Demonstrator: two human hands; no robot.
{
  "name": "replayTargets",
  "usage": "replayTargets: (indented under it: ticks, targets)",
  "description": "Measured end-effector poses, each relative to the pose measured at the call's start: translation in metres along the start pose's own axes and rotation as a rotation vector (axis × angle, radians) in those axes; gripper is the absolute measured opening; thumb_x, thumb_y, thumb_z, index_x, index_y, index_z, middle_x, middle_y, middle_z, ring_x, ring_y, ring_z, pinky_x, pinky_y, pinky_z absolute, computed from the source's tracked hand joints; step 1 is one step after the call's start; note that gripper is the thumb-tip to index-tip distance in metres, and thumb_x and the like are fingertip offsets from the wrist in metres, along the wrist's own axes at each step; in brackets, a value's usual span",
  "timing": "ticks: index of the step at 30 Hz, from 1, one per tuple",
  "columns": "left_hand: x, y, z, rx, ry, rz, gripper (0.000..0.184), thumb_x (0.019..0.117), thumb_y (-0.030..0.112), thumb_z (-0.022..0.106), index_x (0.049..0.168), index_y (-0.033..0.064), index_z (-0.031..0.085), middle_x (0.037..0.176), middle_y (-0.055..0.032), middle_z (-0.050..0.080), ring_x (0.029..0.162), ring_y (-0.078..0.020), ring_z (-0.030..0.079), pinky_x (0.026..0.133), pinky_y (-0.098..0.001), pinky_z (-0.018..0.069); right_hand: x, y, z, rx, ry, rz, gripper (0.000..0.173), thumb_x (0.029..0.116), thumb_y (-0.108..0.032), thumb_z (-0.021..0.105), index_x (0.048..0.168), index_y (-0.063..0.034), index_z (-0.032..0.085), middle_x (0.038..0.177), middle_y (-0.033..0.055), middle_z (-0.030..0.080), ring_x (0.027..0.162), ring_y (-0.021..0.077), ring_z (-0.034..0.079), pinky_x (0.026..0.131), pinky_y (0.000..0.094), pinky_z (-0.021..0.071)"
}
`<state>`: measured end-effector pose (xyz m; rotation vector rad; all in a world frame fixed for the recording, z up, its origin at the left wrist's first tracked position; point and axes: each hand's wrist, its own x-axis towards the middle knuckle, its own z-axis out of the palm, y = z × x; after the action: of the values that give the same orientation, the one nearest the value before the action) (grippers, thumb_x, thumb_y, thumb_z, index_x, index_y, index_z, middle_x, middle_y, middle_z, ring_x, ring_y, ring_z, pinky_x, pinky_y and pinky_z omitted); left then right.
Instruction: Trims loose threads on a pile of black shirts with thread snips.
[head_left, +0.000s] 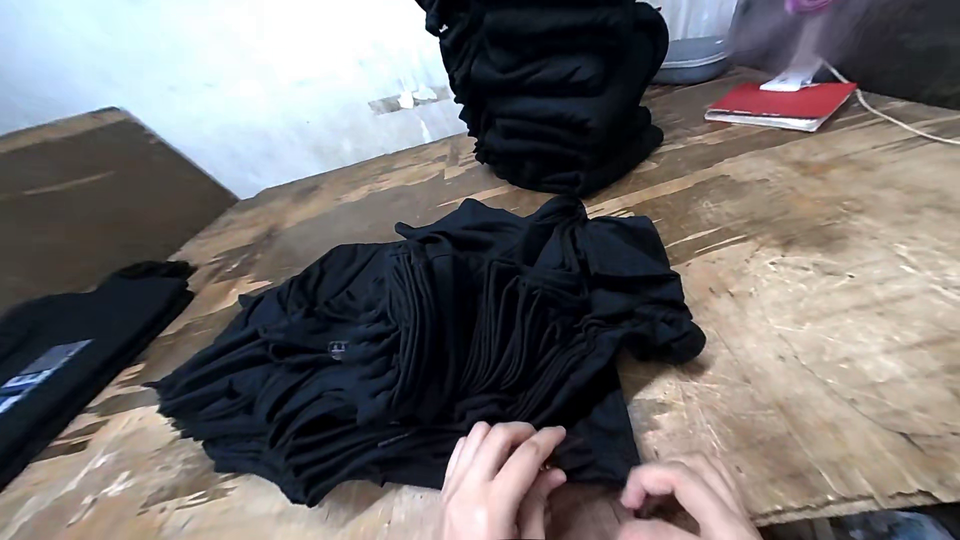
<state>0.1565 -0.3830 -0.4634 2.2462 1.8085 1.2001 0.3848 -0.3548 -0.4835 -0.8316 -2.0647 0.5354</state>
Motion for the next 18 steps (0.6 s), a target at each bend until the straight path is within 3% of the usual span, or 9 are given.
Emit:
replayTargets:
  ticks: [3,5,6,9,12,13,15,17,18]
  targets:
    - [0.005,0.005,-0.007,-0.025,-0.082,-0.04,0.047,0.09,0.035,0.078,0.132,0.0164,0.07,0.105,-0.0072,0.066,0.092,-0.0173,0.064,0.08,-0.0359,0.056,-0.009,0.001,-0.014,-0.186,-0.115,0.057,0.024,0.0917,-0.04,0.073,0.087,-0.0173,0.08,0.105,0.0066,0.073,0.101,0.0233,0.063,0.098,0.0473,0.0423]
    - [0.006,0.009,-0.004,-0.072,-0.135,-0.046,0.032,0.0895,0.029,0.079,0.119,0.0172,0.077,0.092,-0.0052,0.066,0.071,-0.0122,0.063,0.059,-0.0296,0.0552,-0.009,-0.004,-0.01,-0.299,-0.017,0.108,0.037,0.0869,-0.053,0.076,0.081,-0.0165,0.076,0.1,0.0072,0.073,0.095,0.0247,0.064,0.092,0.0469,0.0448]
    - [0.007,0.009,-0.001,-0.107,-0.154,-0.04,0.018,0.0916,0.026,0.077,0.108,0.0184,0.08,0.087,-0.0027,0.065,0.067,-0.0092,0.062,0.056,-0.0265,0.0533,-0.006,-0.008,-0.005,-0.35,0.072,0.115,0.042,0.0845,-0.057,0.076,0.082,-0.0152,0.072,0.097,0.0082,0.073,0.092,0.0256,0.064,0.087,0.0456,0.047]
    - [0.017,0.003,0.001,-0.183,-0.153,-0.006,0.007,0.0922,0.019,0.075,0.096,0.0186,0.08,0.094,0.0022,0.069,0.079,-0.004,0.066,0.066,-0.022,0.0568,0.011,-0.019,0.016,-0.406,0.269,0.093,0.062,0.0774,-0.066,0.077,0.1,-0.0093,0.069,0.101,0.0158,0.069,0.093,0.0289,0.065,0.084,0.0438,0.0511]
    - [0.029,-0.012,0.002,-0.312,-0.101,0.067,0.01,0.0945,0.01,0.067,0.095,0.0139,0.076,0.102,0.0043,0.074,0.092,-0.0025,0.07,0.08,-0.0199,0.0608,0.029,-0.012,0.04,-0.278,0.409,0.029,0.032,0.0874,-0.033,0.077,0.106,-0.0084,0.069,0.103,0.0101,0.07,0.098,0.0208,0.066,0.09,0.0368,0.0529]
    - [0.033,-0.016,0.002,-0.339,-0.091,0.063,0.011,0.0951,0.01,0.065,0.096,0.0138,0.075,0.098,0.0059,0.074,0.086,-0.0004,0.068,0.076,-0.0172,0.0589,0.035,-0.009,0.045,-0.134,0.446,0.009,0.021,0.0895,-0.016,0.074,0.108,-0.0071,0.069,0.103,0.0052,0.075,0.099,0.0143,0.07,0.092,0.0323,0.0553]
    - [0.039,-0.02,0.0,-0.384,-0.104,-0.011,0.012,0.0954,0.01,0.064,0.097,0.014,0.074,0.091,0.0076,0.072,0.078,0.0019,0.064,0.068,-0.015,0.0549,0.047,-0.009,0.047,0.271,0.429,0.052,0.027,0.0936,0.005,0.067,0.12,0.0023,0.063,0.106,0.0038,0.078,0.099,0.0101,0.075,0.088,0.0266,0.0632]
    - [0.044,-0.019,-0.002,-0.407,-0.157,-0.124,0.014,0.0972,0.012,0.063,0.1,0.0165,0.075,0.093,0.009,0.073,0.08,0.0014,0.066,0.07,-0.017,0.0561,0.058,-0.004,0.045,0.519,0.383,0.148,0.034,0.0954,0.006,0.061,0.129,0.007,0.054,0.104,0.0057,0.076,0.091,0.0121,0.074,0.078,0.028,0.0631]
    - [0.046,-0.017,-0.002,-0.408,-0.182,-0.171,0.016,0.0976,0.012,0.061,0.103,0.0179,0.075,0.095,0.0099,0.074,0.082,0.0015,0.067,0.072,-0.0174,0.0564,0.059,0.002,0.045,0.524,0.342,0.141,0.038,0.0956,-0.004,0.067,0.13,0.0065,0.054,0.106,0.0058,0.072,0.089,0.0111,0.07,0.075,0.0271,0.0614]
